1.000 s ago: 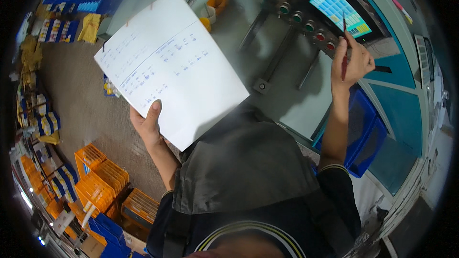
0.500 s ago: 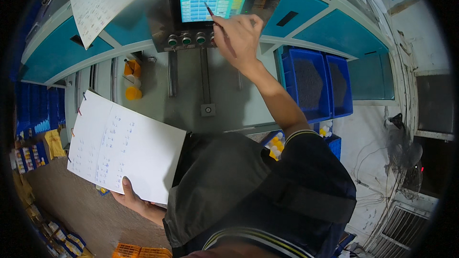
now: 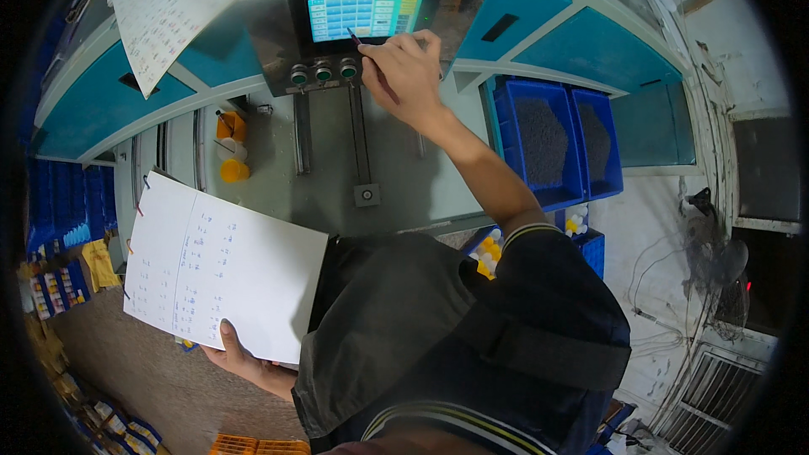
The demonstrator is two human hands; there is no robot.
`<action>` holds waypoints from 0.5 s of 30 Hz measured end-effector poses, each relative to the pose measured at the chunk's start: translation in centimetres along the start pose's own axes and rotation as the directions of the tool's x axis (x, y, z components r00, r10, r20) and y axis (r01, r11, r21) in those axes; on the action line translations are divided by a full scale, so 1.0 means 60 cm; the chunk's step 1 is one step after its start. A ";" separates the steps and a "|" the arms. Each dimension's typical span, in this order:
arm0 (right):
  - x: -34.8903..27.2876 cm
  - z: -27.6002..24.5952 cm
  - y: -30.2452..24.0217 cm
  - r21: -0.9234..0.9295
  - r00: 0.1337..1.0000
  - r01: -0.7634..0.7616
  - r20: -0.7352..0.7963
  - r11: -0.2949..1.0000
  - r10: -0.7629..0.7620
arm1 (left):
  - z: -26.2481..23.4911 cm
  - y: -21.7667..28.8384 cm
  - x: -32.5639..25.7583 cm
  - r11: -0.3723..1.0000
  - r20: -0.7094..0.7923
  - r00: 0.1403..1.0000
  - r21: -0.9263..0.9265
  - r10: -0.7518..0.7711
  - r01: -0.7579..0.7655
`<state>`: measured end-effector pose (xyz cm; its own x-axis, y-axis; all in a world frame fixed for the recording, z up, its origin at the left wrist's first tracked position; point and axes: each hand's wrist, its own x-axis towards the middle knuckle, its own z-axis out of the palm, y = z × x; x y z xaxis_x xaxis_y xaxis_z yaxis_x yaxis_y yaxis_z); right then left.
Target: The person stands at a control panel, using a pen to tap a touchscreen while holding a notebook. They repeatedly tap the screen and occasionally glance at the notebook. At the end, they place the notebook and pen on the panel and adjust trays of small containers.
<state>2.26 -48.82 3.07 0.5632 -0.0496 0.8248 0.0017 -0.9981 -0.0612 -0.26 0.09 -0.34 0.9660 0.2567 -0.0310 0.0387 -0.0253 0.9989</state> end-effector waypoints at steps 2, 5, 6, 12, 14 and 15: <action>0.005 0.003 -0.004 0.006 1.000 0.006 -0.020 1.000 -0.006 | -0.003 -0.001 0.001 1.000 -0.002 1.000 0.012 -0.012 0.012; 0.017 0.008 -0.006 0.002 0.998 0.038 -0.058 0.999 -0.038 | -0.008 -0.005 0.004 1.000 0.003 1.000 0.018 -0.005 0.005; 0.020 0.010 -0.004 -0.007 0.997 0.045 -0.058 0.999 -0.046 | -0.009 -0.006 0.006 1.000 0.011 1.000 0.010 0.012 -0.012; -0.009 -0.005 0.003 -0.053 1.000 0.007 -0.026 0.999 -0.008 | -0.004 -0.007 0.006 0.999 0.011 0.999 -0.009 0.033 -0.033; -0.024 -0.012 0.006 -0.062 1.000 -0.016 -0.009 0.998 0.016 | -0.003 -0.006 -0.001 0.999 0.000 0.999 -0.010 0.049 -0.049; -0.028 -0.014 0.008 -0.068 1.000 -0.031 -0.001 0.997 0.031 | -0.004 -0.005 -0.002 1.000 -0.018 1.000 0.015 0.017 -0.017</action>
<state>0.65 -49.23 2.13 0.5618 -0.0803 0.8234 -0.0717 -0.9963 -0.0482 -0.42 0.29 -0.65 0.9617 0.2736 -0.0134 0.0264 -0.0439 0.9987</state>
